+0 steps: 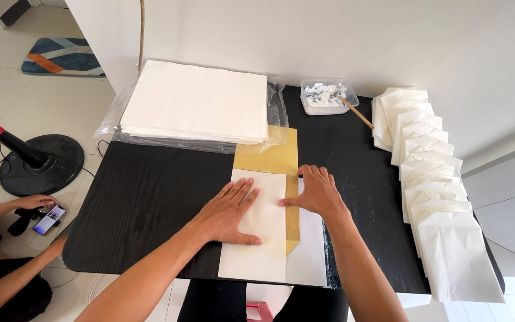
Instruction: Folding a sheet of paper over a template and applying glue to the edge with a brush.
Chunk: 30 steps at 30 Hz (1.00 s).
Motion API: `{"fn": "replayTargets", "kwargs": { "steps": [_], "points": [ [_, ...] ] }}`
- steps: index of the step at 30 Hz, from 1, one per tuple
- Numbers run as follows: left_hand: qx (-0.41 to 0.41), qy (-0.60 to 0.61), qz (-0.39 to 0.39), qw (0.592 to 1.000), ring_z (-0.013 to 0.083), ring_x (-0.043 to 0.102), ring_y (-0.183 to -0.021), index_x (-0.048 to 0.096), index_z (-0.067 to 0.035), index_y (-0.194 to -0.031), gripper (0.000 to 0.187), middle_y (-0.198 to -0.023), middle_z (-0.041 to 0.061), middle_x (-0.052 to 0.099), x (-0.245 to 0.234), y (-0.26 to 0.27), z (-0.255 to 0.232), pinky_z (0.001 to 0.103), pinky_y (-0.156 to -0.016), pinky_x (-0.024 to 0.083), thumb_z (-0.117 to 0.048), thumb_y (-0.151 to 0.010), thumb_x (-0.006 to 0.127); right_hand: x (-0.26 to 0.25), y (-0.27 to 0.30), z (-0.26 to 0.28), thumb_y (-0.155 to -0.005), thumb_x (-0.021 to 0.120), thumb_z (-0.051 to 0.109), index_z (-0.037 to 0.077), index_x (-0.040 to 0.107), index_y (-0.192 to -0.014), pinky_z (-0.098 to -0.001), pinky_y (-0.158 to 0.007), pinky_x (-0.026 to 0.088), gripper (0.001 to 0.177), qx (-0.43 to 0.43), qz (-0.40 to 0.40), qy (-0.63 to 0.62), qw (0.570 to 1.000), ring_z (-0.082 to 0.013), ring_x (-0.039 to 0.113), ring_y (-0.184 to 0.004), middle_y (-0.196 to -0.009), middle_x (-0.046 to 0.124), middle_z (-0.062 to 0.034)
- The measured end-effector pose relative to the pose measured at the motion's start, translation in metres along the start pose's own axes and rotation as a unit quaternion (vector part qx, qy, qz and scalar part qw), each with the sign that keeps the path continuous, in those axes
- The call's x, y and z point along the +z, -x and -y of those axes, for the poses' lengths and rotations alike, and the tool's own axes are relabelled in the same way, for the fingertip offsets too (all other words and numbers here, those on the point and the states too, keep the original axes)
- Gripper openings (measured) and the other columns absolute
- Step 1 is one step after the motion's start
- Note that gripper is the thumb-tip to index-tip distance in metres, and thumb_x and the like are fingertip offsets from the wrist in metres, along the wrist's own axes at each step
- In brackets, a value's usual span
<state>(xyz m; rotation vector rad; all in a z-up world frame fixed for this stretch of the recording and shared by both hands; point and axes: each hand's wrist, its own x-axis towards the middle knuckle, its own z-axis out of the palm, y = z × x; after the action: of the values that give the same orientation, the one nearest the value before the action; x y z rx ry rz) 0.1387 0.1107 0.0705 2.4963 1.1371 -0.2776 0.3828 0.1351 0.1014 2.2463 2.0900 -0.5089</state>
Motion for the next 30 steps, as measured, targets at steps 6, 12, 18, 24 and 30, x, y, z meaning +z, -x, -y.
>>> {"fn": "replayTargets", "kwargs": {
  "steps": [6,12,18,24,30],
  "points": [
    [0.011,-0.004,-0.001,1.000,0.0305,0.008,-0.160,0.017,-0.013,-0.164,0.126,-0.172,0.015,0.012,-0.002,0.001,0.001,0.045,-0.130,0.001,-0.096,-0.073,0.042,-0.002,0.007,0.010,-0.070,0.084,0.072,0.014,0.055,-0.143,-0.0411,-0.118,0.041,0.097,0.003,0.012,-0.038,0.999,-0.0256,0.050,-0.142,-0.146,0.061,-0.0107],
    [0.007,0.000,-0.004,1.000,0.0299,0.007,-0.159,0.016,-0.015,-0.165,0.125,-0.172,0.014,0.012,-0.001,0.000,-0.001,0.046,-0.130,0.001,-0.095,-0.073,0.043,0.001,0.011,0.009,-0.082,0.078,0.063,0.017,0.052,-0.151,-0.0444,-0.127,0.026,0.087,-0.003,0.023,-0.022,0.999,-0.0262,0.032,-0.156,-0.156,0.053,-0.0078],
    [0.018,-0.005,-0.003,1.000,0.0310,0.009,-0.159,0.017,-0.014,-0.164,0.128,-0.172,0.014,0.013,-0.004,-0.006,0.000,0.046,-0.130,0.000,-0.096,-0.070,0.043,-0.005,0.013,0.015,-0.081,0.081,0.059,0.019,0.052,-0.152,-0.0451,-0.130,0.021,0.087,0.029,0.026,-0.037,0.999,-0.0245,0.026,-0.159,-0.154,0.057,-0.0036],
    [0.039,-0.008,-0.030,0.999,0.0351,0.013,-0.157,0.020,-0.012,-0.163,0.126,-0.171,0.016,0.016,0.004,-0.004,-0.006,0.050,-0.129,0.002,-0.093,-0.072,0.049,0.002,0.009,0.011,-0.082,0.079,0.060,0.022,0.054,-0.152,-0.0467,-0.129,0.021,0.083,0.024,0.027,-0.027,0.999,-0.0248,0.025,-0.159,-0.157,0.053,-0.0004],
    [0.100,-0.291,-0.399,0.864,0.0299,0.005,-0.160,0.011,-0.008,-0.163,0.111,-0.172,0.019,0.005,0.103,0.007,0.000,0.041,-0.132,0.003,-0.095,-0.095,0.015,0.039,-0.016,-0.018,-0.087,0.063,0.069,0.024,0.040,-0.158,-0.0604,-0.122,0.022,0.087,-0.016,0.036,-0.015,0.999,-0.0369,0.010,-0.160,-0.167,0.032,-0.0031]
  ]
}}
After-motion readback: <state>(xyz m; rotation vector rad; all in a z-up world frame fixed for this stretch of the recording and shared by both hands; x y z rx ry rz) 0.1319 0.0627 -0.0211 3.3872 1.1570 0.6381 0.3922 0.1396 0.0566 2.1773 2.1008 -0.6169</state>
